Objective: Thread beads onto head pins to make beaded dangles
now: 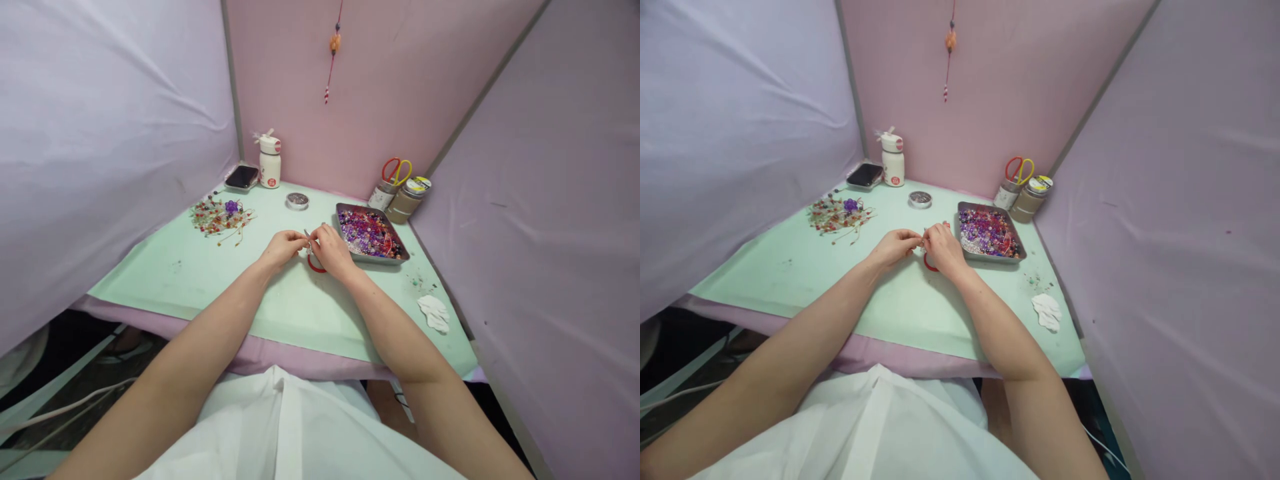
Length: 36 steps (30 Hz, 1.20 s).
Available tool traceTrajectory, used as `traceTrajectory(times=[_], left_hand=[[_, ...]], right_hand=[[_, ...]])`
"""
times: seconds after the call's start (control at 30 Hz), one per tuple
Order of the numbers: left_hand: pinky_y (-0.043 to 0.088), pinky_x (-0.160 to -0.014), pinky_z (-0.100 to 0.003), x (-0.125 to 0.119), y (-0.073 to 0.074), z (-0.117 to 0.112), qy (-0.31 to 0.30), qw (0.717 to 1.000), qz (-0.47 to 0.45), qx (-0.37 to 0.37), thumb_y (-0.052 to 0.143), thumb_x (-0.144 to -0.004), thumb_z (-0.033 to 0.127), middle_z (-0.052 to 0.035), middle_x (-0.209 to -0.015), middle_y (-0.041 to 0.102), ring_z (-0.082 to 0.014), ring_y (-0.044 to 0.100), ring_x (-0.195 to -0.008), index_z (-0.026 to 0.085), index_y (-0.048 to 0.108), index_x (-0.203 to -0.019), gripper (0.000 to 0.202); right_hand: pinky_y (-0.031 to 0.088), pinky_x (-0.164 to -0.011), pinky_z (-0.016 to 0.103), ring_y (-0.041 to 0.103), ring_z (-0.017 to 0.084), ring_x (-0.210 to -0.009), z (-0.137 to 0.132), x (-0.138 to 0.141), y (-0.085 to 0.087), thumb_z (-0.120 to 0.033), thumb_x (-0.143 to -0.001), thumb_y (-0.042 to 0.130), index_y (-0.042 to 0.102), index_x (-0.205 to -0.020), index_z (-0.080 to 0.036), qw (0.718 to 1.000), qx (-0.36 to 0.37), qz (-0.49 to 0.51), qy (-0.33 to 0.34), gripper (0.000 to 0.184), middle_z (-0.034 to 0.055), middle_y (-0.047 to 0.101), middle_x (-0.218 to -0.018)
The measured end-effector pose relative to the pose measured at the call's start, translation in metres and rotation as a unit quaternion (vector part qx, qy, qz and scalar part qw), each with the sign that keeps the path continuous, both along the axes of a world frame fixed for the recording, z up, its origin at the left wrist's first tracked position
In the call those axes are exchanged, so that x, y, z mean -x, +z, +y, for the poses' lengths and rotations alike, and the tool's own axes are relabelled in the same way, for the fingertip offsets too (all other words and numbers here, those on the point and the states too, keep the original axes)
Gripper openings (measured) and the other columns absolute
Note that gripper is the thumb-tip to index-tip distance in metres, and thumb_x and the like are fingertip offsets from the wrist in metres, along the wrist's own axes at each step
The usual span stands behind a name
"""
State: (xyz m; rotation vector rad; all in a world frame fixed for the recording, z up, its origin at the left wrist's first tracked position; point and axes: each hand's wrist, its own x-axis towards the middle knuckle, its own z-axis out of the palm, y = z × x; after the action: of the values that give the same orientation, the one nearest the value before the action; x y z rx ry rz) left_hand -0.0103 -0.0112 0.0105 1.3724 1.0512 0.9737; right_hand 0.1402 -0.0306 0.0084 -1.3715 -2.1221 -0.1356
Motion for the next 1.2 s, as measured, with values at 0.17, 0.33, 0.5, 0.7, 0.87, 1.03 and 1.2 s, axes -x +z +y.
traceTrajectory(times=[0.17,0.33,0.5,0.7,0.87,1.03,1.2], left_hand=[[0.029,-0.048,-0.022,0.001,0.000,0.001,0.012,0.999,-0.017,0.040,0.069,-0.060,0.025,0.0007,-0.062,0.059,-0.0062,0.042,-0.048,0.013,0.066,-0.075,0.019],[0.022,-0.042,-0.021,0.002,0.001,0.002,0.014,0.996,-0.024,0.082,0.071,-0.061,0.023,0.0033,-0.049,0.050,-0.0048,0.037,-0.041,0.013,0.066,-0.074,0.017],[0.024,-0.041,-0.020,0.002,-0.001,0.006,0.013,0.990,-0.062,0.124,0.073,-0.061,0.019,0.0021,-0.050,0.050,-0.0040,0.039,-0.041,0.012,0.064,-0.069,0.014],[0.026,-0.041,-0.019,0.006,-0.003,0.010,-0.020,0.985,-0.075,0.156,0.077,-0.059,0.020,0.0001,-0.053,0.053,-0.0035,0.040,-0.043,0.011,0.066,-0.068,0.016],[0.030,-0.044,-0.017,0.008,-0.003,0.012,-0.041,0.976,-0.107,0.187,0.078,-0.058,0.016,-0.0029,-0.059,0.058,-0.0034,0.043,-0.049,0.010,0.067,-0.066,0.015],[0.030,-0.044,-0.016,0.008,-0.001,0.012,-0.051,0.970,-0.124,0.203,0.078,-0.055,0.012,-0.0016,-0.058,0.057,-0.0024,0.043,-0.049,0.011,0.064,-0.062,0.016],[0.031,-0.045,-0.017,0.007,0.002,0.009,-0.037,0.973,-0.112,0.198,0.077,-0.055,0.012,-0.0015,-0.058,0.058,-0.0030,0.043,-0.048,0.012,0.062,-0.061,0.016]], right_hand=[[0.042,-0.088,0.036,0.051,0.022,-0.095,-0.001,0.004,-0.004,-0.020,-0.090,0.043,0.053,-0.088,-0.020,1.000,0.001,-0.015,-0.021,0.011,0.0075,0.057,-0.092],[0.043,-0.086,0.035,0.053,0.021,-0.093,-0.002,0.007,-0.005,-0.022,-0.091,0.042,0.053,-0.089,-0.020,0.999,0.027,-0.022,-0.019,0.011,0.0067,0.057,-0.092],[0.044,-0.081,0.035,0.052,0.022,-0.093,-0.004,0.006,0.000,-0.023,-0.091,0.043,0.054,-0.089,-0.019,0.998,0.050,-0.031,-0.002,0.011,0.0074,0.057,-0.092],[0.044,-0.086,0.036,0.052,0.020,-0.089,-0.005,0.002,0.007,-0.022,-0.092,0.045,0.054,-0.087,-0.019,0.996,0.068,-0.034,0.049,0.011,0.0061,0.057,-0.089],[0.043,-0.086,0.036,0.051,0.020,-0.089,-0.005,0.000,0.010,-0.019,-0.092,0.044,0.055,-0.087,-0.018,0.994,0.062,-0.058,0.070,0.012,0.0066,0.056,-0.091],[0.043,-0.083,0.035,0.050,0.020,-0.090,-0.007,0.000,0.016,-0.017,-0.091,0.043,0.055,-0.088,-0.017,0.992,0.059,-0.068,0.090,0.013,0.0081,0.056,-0.093],[0.043,-0.081,0.034,0.050,0.020,-0.091,-0.008,0.000,0.016,-0.018,-0.091,0.044,0.055,-0.088,-0.018,0.993,0.059,-0.064,0.085,0.012,0.0080,0.056,-0.093]])
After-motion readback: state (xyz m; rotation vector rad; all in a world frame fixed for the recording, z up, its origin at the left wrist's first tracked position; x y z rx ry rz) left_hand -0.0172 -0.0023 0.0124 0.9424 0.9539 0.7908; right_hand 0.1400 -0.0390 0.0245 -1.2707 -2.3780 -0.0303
